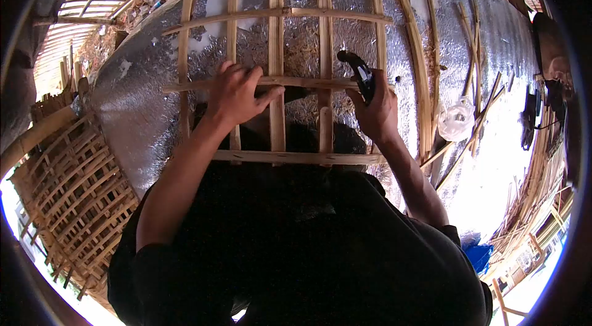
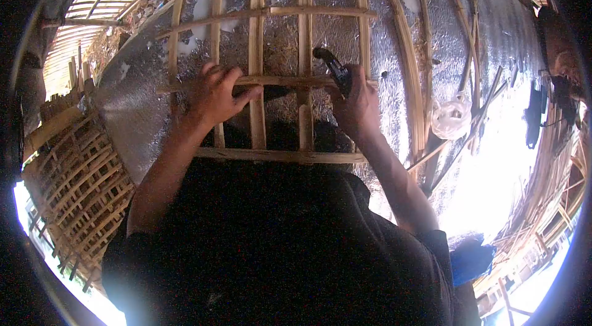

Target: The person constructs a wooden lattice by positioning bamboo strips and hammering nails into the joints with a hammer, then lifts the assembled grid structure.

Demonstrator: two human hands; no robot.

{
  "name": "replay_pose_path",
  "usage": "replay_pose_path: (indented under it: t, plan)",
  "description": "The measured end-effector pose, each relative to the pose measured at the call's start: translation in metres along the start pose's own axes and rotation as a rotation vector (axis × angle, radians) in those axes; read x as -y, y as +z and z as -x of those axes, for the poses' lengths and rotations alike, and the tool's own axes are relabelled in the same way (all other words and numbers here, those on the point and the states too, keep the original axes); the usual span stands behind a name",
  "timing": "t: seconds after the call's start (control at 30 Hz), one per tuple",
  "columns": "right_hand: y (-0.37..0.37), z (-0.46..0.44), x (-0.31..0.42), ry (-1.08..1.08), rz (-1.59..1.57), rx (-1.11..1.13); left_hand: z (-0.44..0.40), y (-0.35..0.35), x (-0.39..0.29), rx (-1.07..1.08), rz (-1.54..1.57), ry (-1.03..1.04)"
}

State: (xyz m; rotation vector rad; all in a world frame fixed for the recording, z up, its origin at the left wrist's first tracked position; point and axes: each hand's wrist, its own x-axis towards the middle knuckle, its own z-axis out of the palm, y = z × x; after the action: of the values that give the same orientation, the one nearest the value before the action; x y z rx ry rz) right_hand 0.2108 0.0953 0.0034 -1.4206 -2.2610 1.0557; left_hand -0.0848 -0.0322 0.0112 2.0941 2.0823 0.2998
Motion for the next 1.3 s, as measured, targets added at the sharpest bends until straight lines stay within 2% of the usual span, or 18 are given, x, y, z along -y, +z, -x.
replay_pose_path:
  t: [0.07,0.17,0.2,0.3,0.47,0.5,0.6,0.63,0.77,0.83,0.9,0.93,0.97,1.03,1.1,1.17,1.23,1.3]
  plan:
    - [-0.004,0.001,-0.003,-0.052,-0.018,-0.030,0.001,0.004,-0.008,-0.062,0.051,-0.023]
    - [-0.012,0.003,-0.007,-0.023,0.024,-0.001,0.000,-0.004,-0.028,0.221,0.034,-0.174]
    - [-0.012,0.003,-0.012,-0.037,0.026,0.000,-0.001,-0.005,-0.035,0.219,0.023,-0.202]
    - [-0.013,0.002,-0.015,-0.035,0.016,0.013,-0.016,-0.002,-0.060,-0.221,0.011,0.008]
    - [-0.024,0.012,0.006,0.087,-0.024,0.008,-0.012,0.049,-0.102,-0.151,0.147,-0.039]
    - [-0.018,0.019,-0.003,-0.094,-0.090,-0.110,-0.013,0.051,-0.100,-0.192,0.143,-0.041]
    - [-0.016,0.053,0.002,0.251,-0.546,0.101,-0.014,0.055,-0.099,-0.268,0.141,-0.046]
    - [-0.027,0.053,0.018,0.456,-0.755,0.251,-0.016,0.058,-0.099,-0.275,0.141,-0.055]
    - [-0.032,0.054,0.029,0.556,-0.829,0.128,-0.020,0.058,-0.103,-0.280,0.255,-0.108]
    - [-0.022,0.050,0.043,0.577,-0.896,-0.146,-0.021,0.064,-0.102,-0.307,0.218,-0.105]
    - [-0.004,0.052,0.033,0.562,-0.843,-0.170,-0.021,0.066,-0.101,-0.309,0.205,-0.099]
    - [0.000,0.051,0.032,0.508,-0.712,-0.028,-0.022,0.067,-0.100,-0.301,0.209,-0.099]
    - [-0.006,0.054,0.033,0.602,-0.848,0.148,-0.022,0.069,-0.100,-0.288,0.215,-0.102]
    - [-0.006,0.051,0.036,0.585,-0.762,0.010,-0.024,0.067,-0.103,-0.288,0.236,-0.121]
    - [-0.012,0.048,0.035,0.611,-0.883,-0.184,-0.021,0.071,-0.102,-0.305,0.233,-0.133]
    - [-0.012,0.050,0.036,0.482,-0.881,-0.297,-0.020,0.082,-0.099,-0.348,0.214,-0.103]
    - [-0.019,0.060,0.012,0.377,-0.783,0.061,-0.020,0.089,-0.097,-0.351,0.241,-0.104]
    - [-0.026,0.055,-0.012,-0.003,-0.023,0.146,-0.021,0.094,-0.098,-0.373,0.244,-0.105]
